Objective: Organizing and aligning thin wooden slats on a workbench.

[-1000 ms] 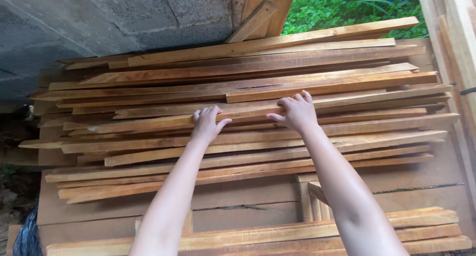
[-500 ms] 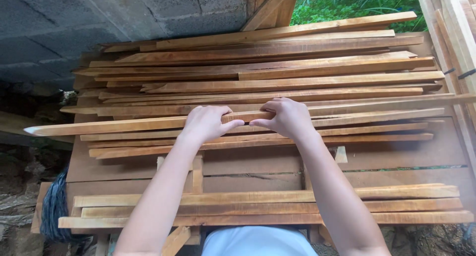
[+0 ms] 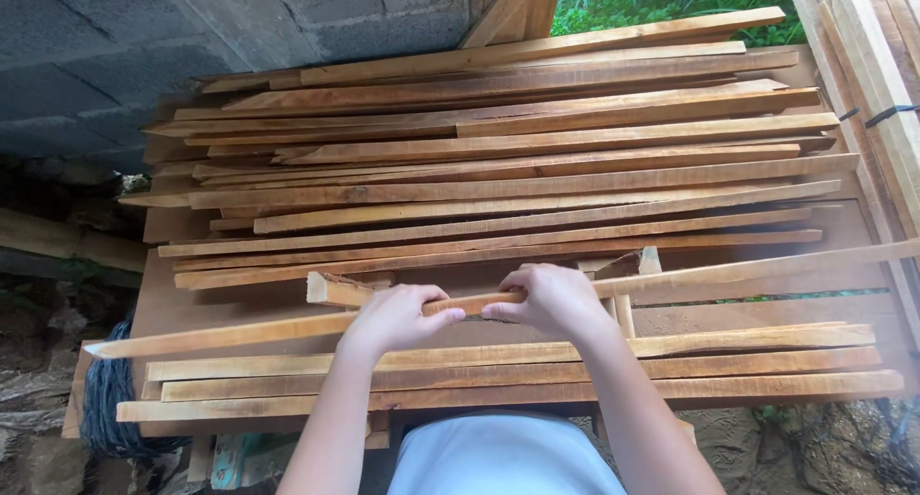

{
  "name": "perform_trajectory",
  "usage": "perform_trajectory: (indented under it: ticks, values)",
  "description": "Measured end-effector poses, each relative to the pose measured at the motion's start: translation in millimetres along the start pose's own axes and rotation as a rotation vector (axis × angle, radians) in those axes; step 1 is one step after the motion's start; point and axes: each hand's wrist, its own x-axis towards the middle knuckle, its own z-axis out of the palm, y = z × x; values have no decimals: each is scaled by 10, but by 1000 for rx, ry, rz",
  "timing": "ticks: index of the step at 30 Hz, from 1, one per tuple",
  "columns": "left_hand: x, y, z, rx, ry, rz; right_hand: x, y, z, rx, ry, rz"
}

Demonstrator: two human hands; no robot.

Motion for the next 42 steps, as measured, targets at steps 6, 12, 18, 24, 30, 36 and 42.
perform_trajectory:
  ticks: [6, 12, 18, 24, 30, 36, 42]
  values:
    - [595, -498, 533, -100, 63, 83, 341, 166, 442, -53, 47, 20]
    - [1163, -954, 1122, -29, 133, 110, 753, 491, 1256, 6, 100, 13]
    - [1682, -1316, 1800, 49, 215, 102, 1173, 814, 2051, -14, 156, -86]
    - [1836, -1325, 2171, 149, 344, 15, 1210, 839, 2163, -6, 201, -131]
    - [1236, -1080, 2886, 659, 737, 466, 1253, 796, 2130, 17, 258, -119]
    - [1226, -1057, 2908, 585, 611, 456, 1214, 804, 2061, 22, 137, -104]
    - [1132, -983, 2804, 443, 561, 447, 925, 817, 2126, 48, -222, -10]
